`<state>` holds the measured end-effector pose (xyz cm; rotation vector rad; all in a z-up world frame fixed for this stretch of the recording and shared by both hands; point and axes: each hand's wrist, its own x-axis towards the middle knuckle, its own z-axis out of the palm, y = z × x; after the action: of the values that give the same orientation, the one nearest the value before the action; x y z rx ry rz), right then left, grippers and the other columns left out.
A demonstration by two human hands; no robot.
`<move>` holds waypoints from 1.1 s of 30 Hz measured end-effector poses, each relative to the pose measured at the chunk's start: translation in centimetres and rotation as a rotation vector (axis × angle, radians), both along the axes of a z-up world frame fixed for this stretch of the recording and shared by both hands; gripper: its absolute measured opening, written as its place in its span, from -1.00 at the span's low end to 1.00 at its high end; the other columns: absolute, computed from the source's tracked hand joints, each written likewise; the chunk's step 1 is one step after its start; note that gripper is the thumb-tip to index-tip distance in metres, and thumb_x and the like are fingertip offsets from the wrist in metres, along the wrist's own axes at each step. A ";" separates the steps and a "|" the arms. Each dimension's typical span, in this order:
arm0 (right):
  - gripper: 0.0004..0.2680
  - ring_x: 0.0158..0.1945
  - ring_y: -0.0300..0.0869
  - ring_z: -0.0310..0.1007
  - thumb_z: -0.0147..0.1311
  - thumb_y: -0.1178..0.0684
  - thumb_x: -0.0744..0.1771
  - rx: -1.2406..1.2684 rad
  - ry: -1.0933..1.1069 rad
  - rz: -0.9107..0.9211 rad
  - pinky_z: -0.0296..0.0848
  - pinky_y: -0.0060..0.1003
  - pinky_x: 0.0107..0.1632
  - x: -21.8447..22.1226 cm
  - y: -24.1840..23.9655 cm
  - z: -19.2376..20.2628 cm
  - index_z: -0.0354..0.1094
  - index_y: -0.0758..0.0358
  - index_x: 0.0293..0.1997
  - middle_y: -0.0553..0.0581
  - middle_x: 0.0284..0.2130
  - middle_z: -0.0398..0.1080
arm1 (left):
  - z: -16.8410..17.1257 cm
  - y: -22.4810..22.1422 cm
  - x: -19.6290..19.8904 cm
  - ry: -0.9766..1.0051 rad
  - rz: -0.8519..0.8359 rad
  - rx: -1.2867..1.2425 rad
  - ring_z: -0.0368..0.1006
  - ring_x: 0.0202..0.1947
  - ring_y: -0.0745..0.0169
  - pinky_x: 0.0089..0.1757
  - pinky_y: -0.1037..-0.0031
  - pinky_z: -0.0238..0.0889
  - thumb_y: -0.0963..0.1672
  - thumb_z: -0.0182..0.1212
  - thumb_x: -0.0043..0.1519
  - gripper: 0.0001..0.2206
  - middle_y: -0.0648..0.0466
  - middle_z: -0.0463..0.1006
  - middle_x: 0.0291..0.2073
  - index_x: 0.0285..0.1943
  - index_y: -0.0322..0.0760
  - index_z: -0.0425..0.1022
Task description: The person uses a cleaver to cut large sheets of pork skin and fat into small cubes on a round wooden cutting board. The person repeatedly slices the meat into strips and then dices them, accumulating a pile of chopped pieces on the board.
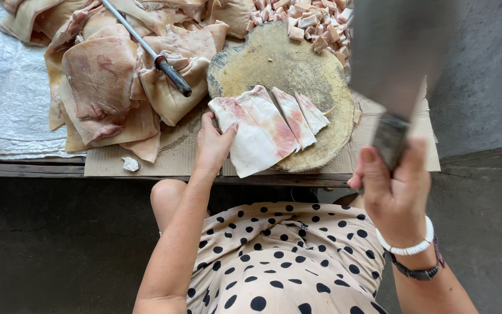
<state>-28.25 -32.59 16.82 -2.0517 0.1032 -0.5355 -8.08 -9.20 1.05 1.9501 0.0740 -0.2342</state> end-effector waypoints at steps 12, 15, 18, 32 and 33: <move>-0.71 -0.33 0.45 0.41 -0.03 -0.04 0.37 -0.510 0.747 0.145 0.36 0.23 -0.23 2.2 0.3 -9.4 0.02 0.43 -0.02 0.56 -0.51 0.42 | 1.5 0.0 0.3 0.067 -0.013 -0.126 0.60 -0.34 0.21 -0.41 0.28 0.54 -0.04 0.43 0.05 -0.38 0.08 0.59 -0.26 0.26 -0.37 0.30; -0.72 -0.33 0.42 0.44 -0.05 -0.06 0.38 -0.451 0.849 0.135 0.38 0.20 -0.20 2.5 -0.4 -9.3 0.02 0.40 -0.04 0.57 -0.50 0.43 | 2.0 -1.3 2.1 -0.161 -0.020 0.213 0.45 -0.05 -0.12 -0.03 0.06 0.37 0.04 0.56 0.00 -0.22 -0.13 0.51 -0.11 0.33 -0.35 0.26; -0.73 -0.32 0.44 0.41 -0.04 -0.06 0.38 -0.397 0.809 0.146 0.37 0.19 -0.21 2.8 -0.6 -9.2 0.04 0.38 -0.04 0.58 -0.47 0.42 | 2.0 -3.4 3.2 -0.346 -0.058 0.666 0.21 0.14 -0.27 0.06 -0.07 0.11 0.03 0.54 -0.11 -0.34 -0.20 0.36 0.15 0.16 -0.25 0.42; -0.76 -0.62 0.05 0.37 0.01 -0.05 0.39 -0.326 0.707 0.190 0.37 -0.04 -0.53 2.8 -1.6 -9.3 0.07 0.31 -0.07 0.29 -0.63 0.37 | 3.0 -6.5 6.7 -0.185 -0.637 0.824 0.29 0.14 -0.14 0.05 -0.18 0.02 -0.04 0.51 -0.05 -0.50 0.05 0.58 -0.05 0.12 -0.01 0.50; -0.76 -0.57 0.09 0.37 0.02 -0.04 0.40 -0.404 0.548 0.238 0.35 -0.02 -0.49 3.0 -1.5 -9.8 0.07 0.33 -0.07 0.29 -0.62 0.37 | 3.0 -6.3 6.3 -0.237 -0.638 0.763 0.31 0.09 -0.15 0.01 -0.20 0.03 -0.08 0.49 -0.05 -0.47 0.06 0.60 -0.09 0.16 0.06 0.47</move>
<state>-25.20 -34.12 6.98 -2.5168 0.0761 0.1818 -1.75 -15.48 4.07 2.7019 -0.7202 -0.4315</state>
